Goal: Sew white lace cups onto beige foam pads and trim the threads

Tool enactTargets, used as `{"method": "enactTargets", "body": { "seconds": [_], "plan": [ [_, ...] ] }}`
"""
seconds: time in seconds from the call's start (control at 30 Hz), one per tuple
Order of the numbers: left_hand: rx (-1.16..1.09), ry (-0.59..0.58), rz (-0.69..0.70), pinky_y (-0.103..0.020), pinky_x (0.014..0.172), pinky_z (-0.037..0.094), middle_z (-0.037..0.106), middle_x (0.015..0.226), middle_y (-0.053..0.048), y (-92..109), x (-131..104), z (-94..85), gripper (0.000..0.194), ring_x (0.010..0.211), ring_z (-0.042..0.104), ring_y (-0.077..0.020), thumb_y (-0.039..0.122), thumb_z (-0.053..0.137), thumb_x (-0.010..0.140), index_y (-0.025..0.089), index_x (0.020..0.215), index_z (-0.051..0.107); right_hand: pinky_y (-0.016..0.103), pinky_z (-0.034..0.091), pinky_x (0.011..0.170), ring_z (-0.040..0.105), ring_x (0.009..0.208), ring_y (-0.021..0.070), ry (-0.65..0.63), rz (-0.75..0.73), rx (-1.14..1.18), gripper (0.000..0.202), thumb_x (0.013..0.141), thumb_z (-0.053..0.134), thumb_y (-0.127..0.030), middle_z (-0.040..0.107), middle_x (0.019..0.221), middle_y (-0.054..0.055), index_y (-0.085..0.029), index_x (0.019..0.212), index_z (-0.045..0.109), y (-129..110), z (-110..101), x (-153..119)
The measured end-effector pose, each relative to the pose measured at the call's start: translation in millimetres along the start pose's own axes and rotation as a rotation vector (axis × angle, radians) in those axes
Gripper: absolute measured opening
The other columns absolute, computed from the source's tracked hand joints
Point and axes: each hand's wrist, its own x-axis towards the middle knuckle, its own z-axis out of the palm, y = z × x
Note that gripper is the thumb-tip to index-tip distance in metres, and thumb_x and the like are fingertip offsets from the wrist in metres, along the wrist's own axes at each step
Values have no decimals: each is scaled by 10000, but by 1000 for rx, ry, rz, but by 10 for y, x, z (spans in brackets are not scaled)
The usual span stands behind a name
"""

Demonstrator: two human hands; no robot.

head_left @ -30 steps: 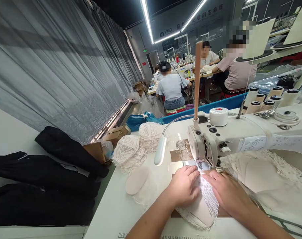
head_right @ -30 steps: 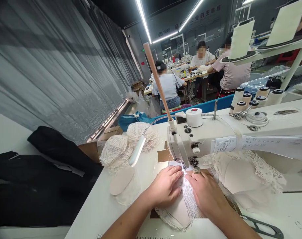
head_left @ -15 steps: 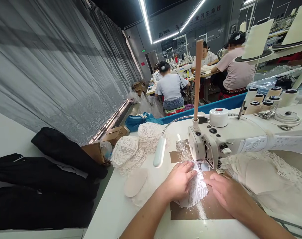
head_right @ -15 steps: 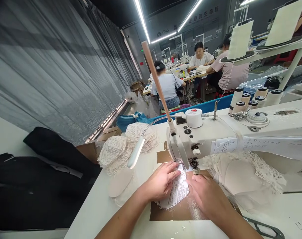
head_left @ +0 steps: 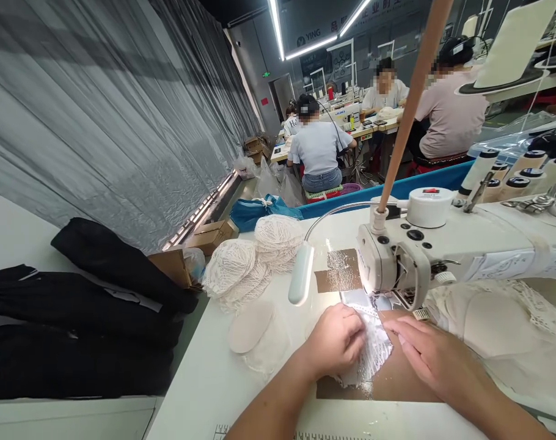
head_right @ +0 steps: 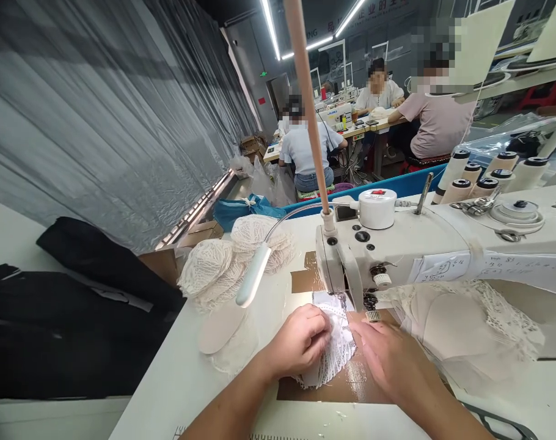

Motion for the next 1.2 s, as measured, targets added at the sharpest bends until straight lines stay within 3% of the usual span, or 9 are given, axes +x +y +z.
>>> {"method": "enactTargets", "body": {
  "seconds": [0.1,0.2,0.33,0.43,0.6,0.83,1.03,1.2],
  "plan": [
    [-68,8,-37,-291,739,426,609,798,-44,-6,-17,-32,126,760,526,-176,195,448,887,178,780,515,331,423,558,579,671,206,-163,-74,6,363,876,319,-68,604,779,35,-221,965,636,-53,-37,-21],
    [-121,10,-34,-305,802,432,638,895,-54,-11,-44,-34,86,845,557,-186,220,480,884,171,855,544,331,352,577,514,674,205,-239,-135,-4,323,877,330,-55,548,760,32,-212,851,611,-67,-63,-77],
    [-18,-64,113,-334,856,402,636,1012,-54,-5,-87,-16,216,933,549,-201,191,565,820,182,1032,603,324,317,595,483,698,200,-228,-164,25,321,875,353,-47,545,776,40,-210,943,621,-37,-61,-146],
    [112,-131,166,-345,818,379,621,973,-37,18,-100,-9,286,889,520,-198,205,560,848,229,1127,619,325,311,602,479,707,201,-210,-167,38,341,874,362,-46,555,786,44,-219,1000,626,-16,-44,-174],
    [199,-167,178,-348,786,346,577,934,-21,75,-88,-26,248,843,473,-185,278,490,947,291,1156,623,331,325,613,490,725,209,-216,-165,76,359,865,354,-39,564,810,47,-224,1003,629,10,-20,-207],
    [222,-207,153,-351,772,339,548,931,-49,133,-82,-37,297,843,465,-201,291,494,945,286,1228,587,334,367,605,529,723,217,-206,-178,54,371,859,363,-48,588,812,46,-237,1025,634,-8,-78,-162],
    [248,-184,143,-350,738,330,527,908,-42,152,-96,16,294,835,452,-205,293,502,934,281,1217,583,321,379,577,547,652,193,-165,-189,42,318,888,382,-80,593,732,22,-246,926,651,-21,-186,-94],
    [249,-162,146,-343,730,340,535,914,-56,155,-102,34,305,855,468,-213,304,460,956,280,1236,578,308,367,567,551,640,178,-137,-164,-41,327,896,375,-79,584,738,17,-243,995,639,18,-148,-117]
  ]
}}
